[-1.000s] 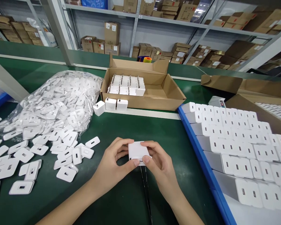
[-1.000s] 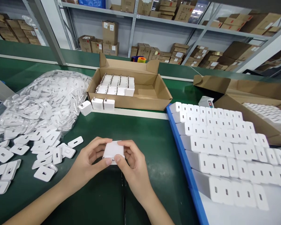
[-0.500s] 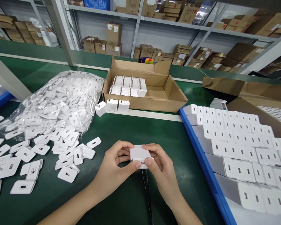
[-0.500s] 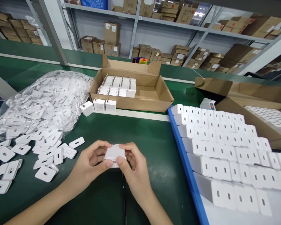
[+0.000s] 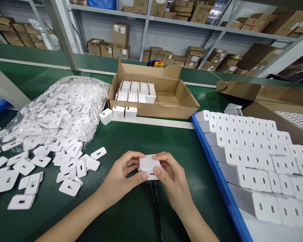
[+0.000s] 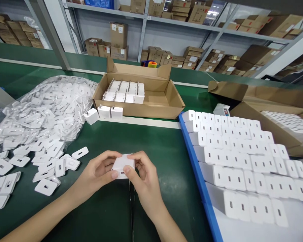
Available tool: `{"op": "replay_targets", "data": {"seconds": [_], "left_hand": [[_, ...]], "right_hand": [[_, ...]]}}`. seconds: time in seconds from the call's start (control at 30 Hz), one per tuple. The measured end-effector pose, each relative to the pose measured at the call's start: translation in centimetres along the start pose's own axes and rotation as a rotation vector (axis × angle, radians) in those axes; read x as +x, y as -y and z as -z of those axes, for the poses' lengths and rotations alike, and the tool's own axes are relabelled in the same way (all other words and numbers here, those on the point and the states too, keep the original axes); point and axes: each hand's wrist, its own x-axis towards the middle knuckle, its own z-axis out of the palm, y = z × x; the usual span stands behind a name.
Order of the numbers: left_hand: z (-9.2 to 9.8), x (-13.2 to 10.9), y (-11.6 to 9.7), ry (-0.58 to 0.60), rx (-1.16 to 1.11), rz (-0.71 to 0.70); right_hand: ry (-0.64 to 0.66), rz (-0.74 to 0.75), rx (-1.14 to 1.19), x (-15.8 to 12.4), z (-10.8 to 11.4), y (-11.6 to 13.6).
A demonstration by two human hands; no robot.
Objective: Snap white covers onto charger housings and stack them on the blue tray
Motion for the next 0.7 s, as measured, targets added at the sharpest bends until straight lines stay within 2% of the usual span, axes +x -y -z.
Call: {"op": "replay_targets", "data": {"seconds": [0.43,0.7], "left_hand": [[0.1,0.4,0.9,-0.005,-0.030,-0.007],[0.1,0.6,1.2,0.002,-0.031,-0.013]], "right_hand": [[0.011,-0.037,-0.021,0.2,0.3,-0.7],[0.025,-0.115,-0.019,0.1,0.1,0.4]]}}
